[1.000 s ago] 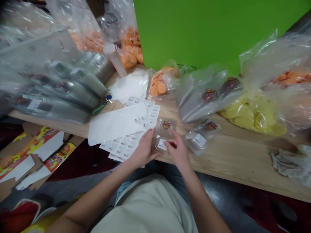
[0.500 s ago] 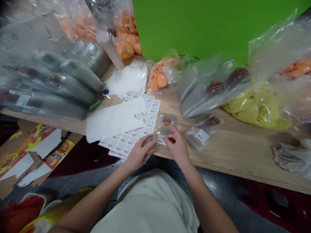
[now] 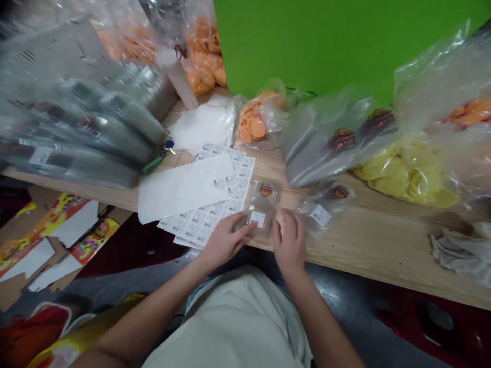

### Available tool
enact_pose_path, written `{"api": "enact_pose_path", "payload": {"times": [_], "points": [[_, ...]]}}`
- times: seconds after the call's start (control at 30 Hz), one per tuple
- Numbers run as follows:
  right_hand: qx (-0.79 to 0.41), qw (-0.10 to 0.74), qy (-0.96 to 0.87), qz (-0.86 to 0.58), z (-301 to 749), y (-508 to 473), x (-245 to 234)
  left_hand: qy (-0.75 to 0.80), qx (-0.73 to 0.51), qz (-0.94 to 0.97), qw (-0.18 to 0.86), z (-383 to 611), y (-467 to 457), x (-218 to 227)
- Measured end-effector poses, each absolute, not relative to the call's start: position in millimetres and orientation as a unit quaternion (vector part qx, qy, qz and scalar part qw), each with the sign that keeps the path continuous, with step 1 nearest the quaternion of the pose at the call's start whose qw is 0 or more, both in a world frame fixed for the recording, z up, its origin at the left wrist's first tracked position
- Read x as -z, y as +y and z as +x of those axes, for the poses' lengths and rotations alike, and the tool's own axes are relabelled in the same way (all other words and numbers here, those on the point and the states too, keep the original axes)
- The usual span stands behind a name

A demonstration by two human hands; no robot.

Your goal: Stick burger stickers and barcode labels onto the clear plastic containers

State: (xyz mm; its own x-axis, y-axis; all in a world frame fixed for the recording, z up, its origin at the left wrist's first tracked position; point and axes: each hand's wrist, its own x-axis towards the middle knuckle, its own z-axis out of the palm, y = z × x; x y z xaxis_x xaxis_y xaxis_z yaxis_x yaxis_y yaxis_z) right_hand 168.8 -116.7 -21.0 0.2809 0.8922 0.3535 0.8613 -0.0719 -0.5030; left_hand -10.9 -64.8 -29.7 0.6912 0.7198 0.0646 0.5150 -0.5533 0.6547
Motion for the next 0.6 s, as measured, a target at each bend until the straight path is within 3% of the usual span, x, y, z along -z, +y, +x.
{"api": "enact_pose_path", "payload": {"times": [0.17, 0.27, 0.33, 0.47, 0.6], "points": [[-0.063, 0.187, -0.716, -0.670, 164.3, -118.1, 33.5, 0.368, -0.213, 0.833, 0.353, -22.4, -65.2, 18.6], [-0.057, 0.213, -0.712, -0.666, 166.3, -113.0, 29.0, 0.478, -0.313, 0.703, 0.423, -28.8, -62.7, 3.9], [-0.049, 0.249, -0.717, -0.649, 166.0, -111.5, 20.2, 0.515, -0.340, 0.566, 0.546, -27.5, -57.2, -7.0], [-0.045, 0.295, -0.745, -0.596, 158.9, -116.9, -1.1, 0.395, -0.246, 0.298, 0.833, -13.7, -46.2, -24.2], [-0.012, 0.320, -0.748, -0.582, 167.2, -143.7, -19.1, 0.363, -0.207, 0.224, 0.880, 4.7, -54.9, -37.8]]}}
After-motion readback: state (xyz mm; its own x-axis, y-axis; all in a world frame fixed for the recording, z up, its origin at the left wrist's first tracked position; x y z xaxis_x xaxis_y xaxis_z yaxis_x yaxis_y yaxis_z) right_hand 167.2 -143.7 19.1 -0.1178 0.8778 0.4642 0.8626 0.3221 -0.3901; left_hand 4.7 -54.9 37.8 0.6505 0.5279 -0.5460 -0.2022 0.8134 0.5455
